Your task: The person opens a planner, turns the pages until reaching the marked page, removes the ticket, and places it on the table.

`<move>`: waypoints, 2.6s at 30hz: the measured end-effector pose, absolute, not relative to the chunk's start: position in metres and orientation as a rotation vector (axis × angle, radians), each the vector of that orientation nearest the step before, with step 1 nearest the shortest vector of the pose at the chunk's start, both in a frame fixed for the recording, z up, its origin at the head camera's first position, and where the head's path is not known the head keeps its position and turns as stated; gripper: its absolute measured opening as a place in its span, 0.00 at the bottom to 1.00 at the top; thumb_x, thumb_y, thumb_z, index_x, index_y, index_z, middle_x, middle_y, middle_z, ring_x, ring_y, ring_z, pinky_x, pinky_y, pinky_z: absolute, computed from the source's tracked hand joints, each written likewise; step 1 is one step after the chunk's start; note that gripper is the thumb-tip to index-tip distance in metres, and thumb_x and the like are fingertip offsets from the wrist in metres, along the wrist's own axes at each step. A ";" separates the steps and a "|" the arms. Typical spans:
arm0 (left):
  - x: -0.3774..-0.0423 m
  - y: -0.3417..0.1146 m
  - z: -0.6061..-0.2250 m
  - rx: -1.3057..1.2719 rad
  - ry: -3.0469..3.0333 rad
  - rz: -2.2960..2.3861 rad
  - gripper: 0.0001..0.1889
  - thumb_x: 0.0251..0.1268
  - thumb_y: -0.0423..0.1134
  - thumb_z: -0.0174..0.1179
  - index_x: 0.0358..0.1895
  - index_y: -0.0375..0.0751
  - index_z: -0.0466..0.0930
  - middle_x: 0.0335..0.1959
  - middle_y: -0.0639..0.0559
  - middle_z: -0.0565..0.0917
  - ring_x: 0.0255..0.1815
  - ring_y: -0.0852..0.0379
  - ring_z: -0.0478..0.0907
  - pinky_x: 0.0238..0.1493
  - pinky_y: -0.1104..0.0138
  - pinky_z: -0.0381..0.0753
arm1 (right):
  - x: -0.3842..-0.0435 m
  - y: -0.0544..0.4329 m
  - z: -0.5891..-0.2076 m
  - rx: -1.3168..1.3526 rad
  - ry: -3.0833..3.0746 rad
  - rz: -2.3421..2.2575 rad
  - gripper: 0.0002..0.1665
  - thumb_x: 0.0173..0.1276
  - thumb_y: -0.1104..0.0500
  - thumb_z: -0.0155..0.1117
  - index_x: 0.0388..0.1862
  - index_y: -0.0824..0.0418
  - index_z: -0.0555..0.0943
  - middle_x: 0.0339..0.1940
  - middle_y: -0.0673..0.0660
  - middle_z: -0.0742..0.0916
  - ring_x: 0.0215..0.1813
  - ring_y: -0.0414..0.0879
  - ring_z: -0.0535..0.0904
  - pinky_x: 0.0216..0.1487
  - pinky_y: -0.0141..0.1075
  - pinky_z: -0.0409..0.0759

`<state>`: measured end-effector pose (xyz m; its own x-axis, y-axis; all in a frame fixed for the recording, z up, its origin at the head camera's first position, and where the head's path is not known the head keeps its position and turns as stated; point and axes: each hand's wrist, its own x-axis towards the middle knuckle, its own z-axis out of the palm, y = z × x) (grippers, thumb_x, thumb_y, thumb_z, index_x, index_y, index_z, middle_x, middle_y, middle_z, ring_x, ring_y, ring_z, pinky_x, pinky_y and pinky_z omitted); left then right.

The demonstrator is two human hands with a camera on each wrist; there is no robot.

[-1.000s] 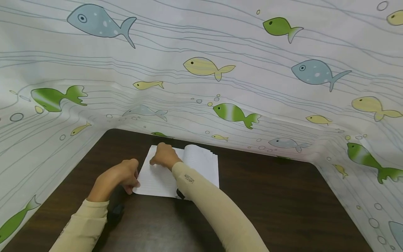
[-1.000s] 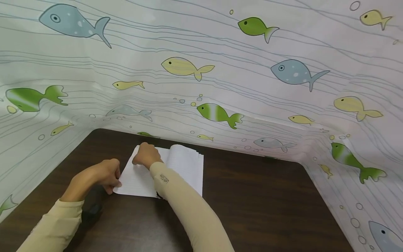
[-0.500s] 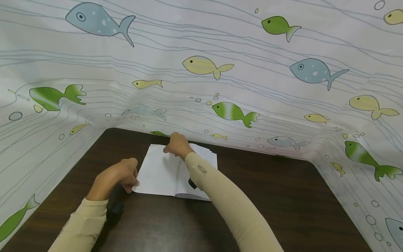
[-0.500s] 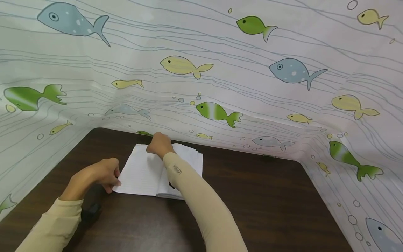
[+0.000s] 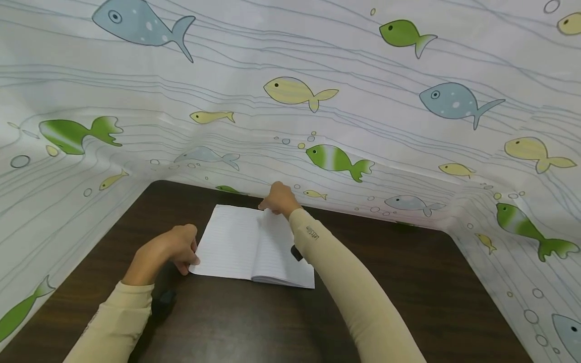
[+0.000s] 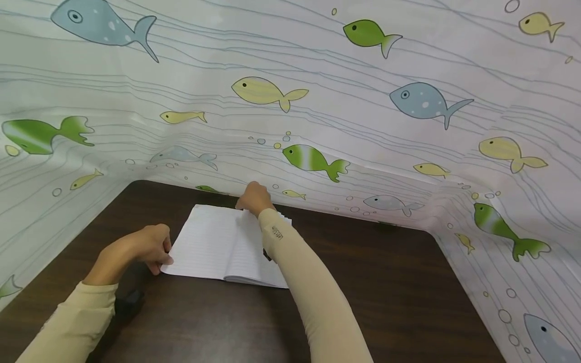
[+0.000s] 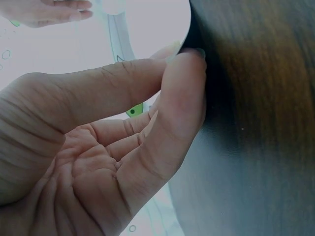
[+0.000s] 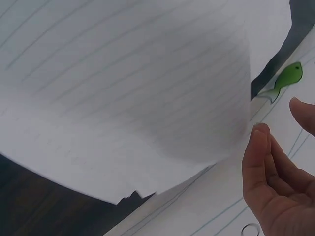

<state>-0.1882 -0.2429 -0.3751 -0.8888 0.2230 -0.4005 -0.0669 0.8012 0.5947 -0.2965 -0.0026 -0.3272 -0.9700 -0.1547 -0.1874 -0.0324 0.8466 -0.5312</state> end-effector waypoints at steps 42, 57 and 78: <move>-0.188 -0.247 -0.377 0.116 2.490 0.893 0.12 0.66 0.23 0.70 0.43 0.23 0.74 0.29 0.38 0.83 0.23 0.53 0.89 0.32 0.60 0.93 | -0.318 0.061 -0.368 0.214 2.658 -0.716 0.28 0.62 0.54 0.86 0.52 0.69 0.85 0.24 0.57 0.82 0.24 0.47 0.80 0.31 0.34 0.85; -0.189 -0.244 -0.373 0.131 2.530 0.836 0.13 0.66 0.23 0.71 0.43 0.22 0.74 0.31 0.37 0.82 0.24 0.51 0.89 0.33 0.59 0.93 | -0.316 0.063 -0.372 0.185 2.715 -0.632 0.31 0.62 0.50 0.86 0.52 0.69 0.82 0.19 0.55 0.77 0.20 0.46 0.74 0.18 0.30 0.72; -0.188 -0.244 -0.375 0.136 2.520 0.844 0.12 0.66 0.23 0.71 0.43 0.22 0.75 0.28 0.38 0.83 0.22 0.54 0.88 0.31 0.61 0.93 | -0.321 0.084 -0.375 0.233 2.584 -0.850 0.30 0.70 0.70 0.75 0.67 0.77 0.74 0.54 0.66 0.84 0.33 0.49 0.82 0.42 0.37 0.92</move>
<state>-0.1882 -0.2439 -0.3747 -0.8818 0.2381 -0.4071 -0.0552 0.8051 0.5906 -0.3207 0.0843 -0.3752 -0.9026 0.0302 -0.4293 0.2790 0.8005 -0.5304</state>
